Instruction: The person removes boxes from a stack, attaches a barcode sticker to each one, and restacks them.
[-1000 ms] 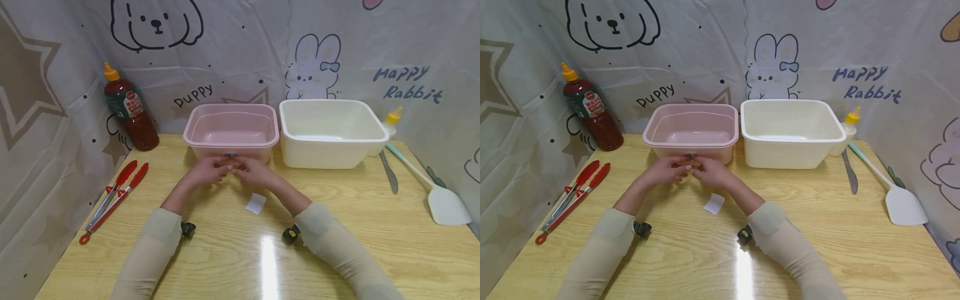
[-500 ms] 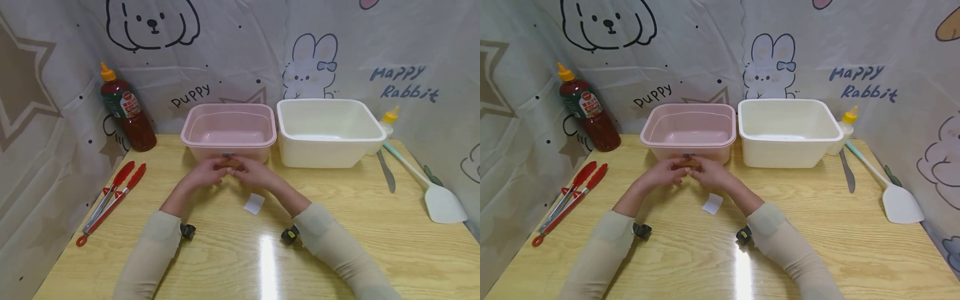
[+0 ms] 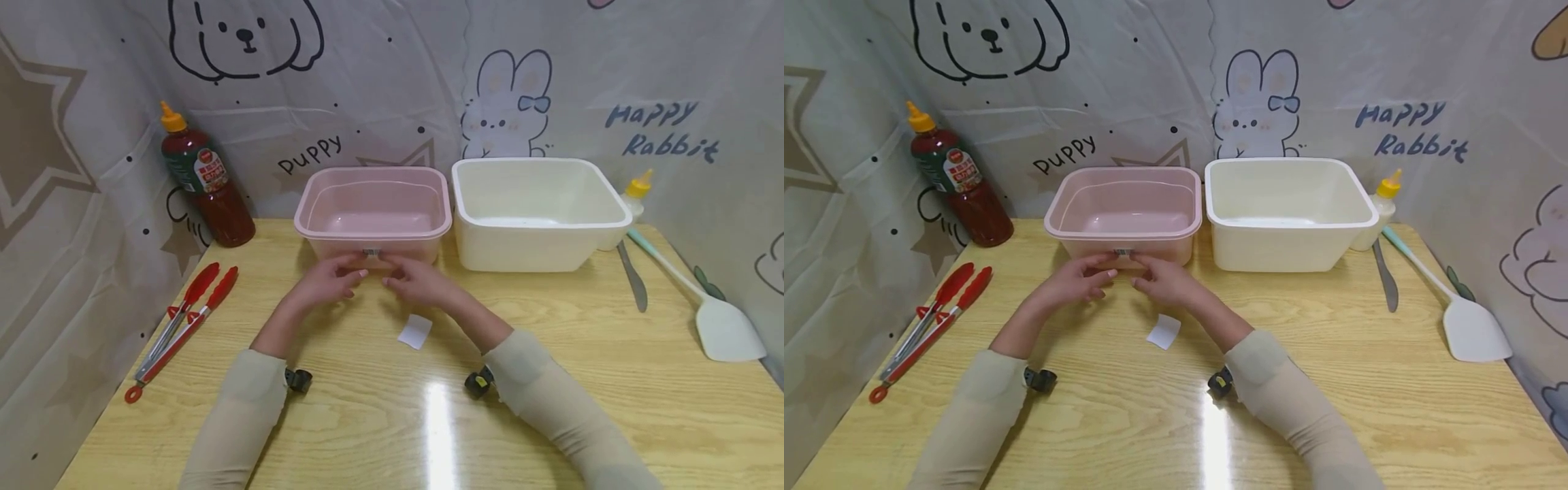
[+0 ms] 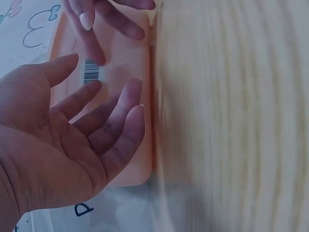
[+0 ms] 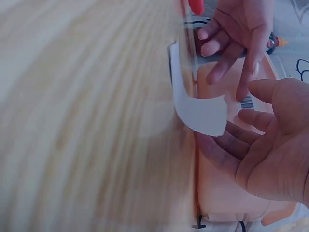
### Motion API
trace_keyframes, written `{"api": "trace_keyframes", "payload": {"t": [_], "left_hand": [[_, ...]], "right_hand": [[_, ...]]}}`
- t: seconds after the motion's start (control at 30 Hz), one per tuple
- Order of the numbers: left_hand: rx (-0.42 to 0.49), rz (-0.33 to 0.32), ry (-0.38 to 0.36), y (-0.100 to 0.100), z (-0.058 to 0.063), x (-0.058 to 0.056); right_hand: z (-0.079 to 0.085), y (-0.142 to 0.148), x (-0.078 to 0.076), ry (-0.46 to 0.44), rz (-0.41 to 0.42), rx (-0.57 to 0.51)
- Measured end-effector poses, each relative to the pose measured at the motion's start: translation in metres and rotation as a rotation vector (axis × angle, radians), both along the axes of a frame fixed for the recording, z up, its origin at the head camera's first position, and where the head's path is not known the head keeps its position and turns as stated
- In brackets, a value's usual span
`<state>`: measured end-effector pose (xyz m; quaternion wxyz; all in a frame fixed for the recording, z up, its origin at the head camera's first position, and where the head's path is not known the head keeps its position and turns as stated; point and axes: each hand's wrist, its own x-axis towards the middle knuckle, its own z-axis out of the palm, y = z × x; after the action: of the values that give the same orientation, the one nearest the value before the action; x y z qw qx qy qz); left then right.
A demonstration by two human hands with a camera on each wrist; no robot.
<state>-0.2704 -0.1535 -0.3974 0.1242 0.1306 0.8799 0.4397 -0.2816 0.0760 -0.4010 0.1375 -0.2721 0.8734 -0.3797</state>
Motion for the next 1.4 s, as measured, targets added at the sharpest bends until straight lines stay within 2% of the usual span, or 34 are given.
{"api": "trace_keyframes", "payload": {"t": [0.17, 0.4, 0.53, 0.7, 0.83, 1.0, 1.1, 1.23, 1.4], "left_hand": [[-0.014, -0.021, -0.011, 0.007, -0.002, -0.003], [0.026, -0.02, -0.025, 0.004, 0.006, -0.001], [0.029, 0.007, -0.021, 0.0, 0.009, 0.001], [0.012, 0.018, -0.017, 0.001, 0.003, 0.0], [-0.01, -0.001, -0.012, 0.006, -0.001, -0.003], [0.001, -0.01, 0.001, 0.006, 0.006, -0.001], [0.021, 0.019, -0.009, 0.0, 0.009, 0.0], [0.029, 0.049, -0.023, -0.007, 0.004, -0.001], [-0.004, 0.014, -0.035, -0.004, -0.003, -0.002]], "right_hand": [[0.002, -0.003, -0.002, -0.006, 0.023, -0.025], [0.014, 0.002, -0.002, 0.103, 0.017, -0.016], [0.013, 0.006, -0.002, 0.079, 0.005, 0.0], [0.008, 0.006, -0.002, 0.027, 0.002, 0.026], [0.01, 0.004, -0.003, 0.057, 0.019, 0.039], [0.015, 0.002, -0.005, 0.111, 0.04, 0.015], [0.016, 0.005, -0.006, 0.103, 0.029, 0.005], [0.011, 0.009, -0.007, 0.081, 0.02, 0.013], [0.006, 0.008, -0.006, 0.076, 0.044, 0.039]]}}
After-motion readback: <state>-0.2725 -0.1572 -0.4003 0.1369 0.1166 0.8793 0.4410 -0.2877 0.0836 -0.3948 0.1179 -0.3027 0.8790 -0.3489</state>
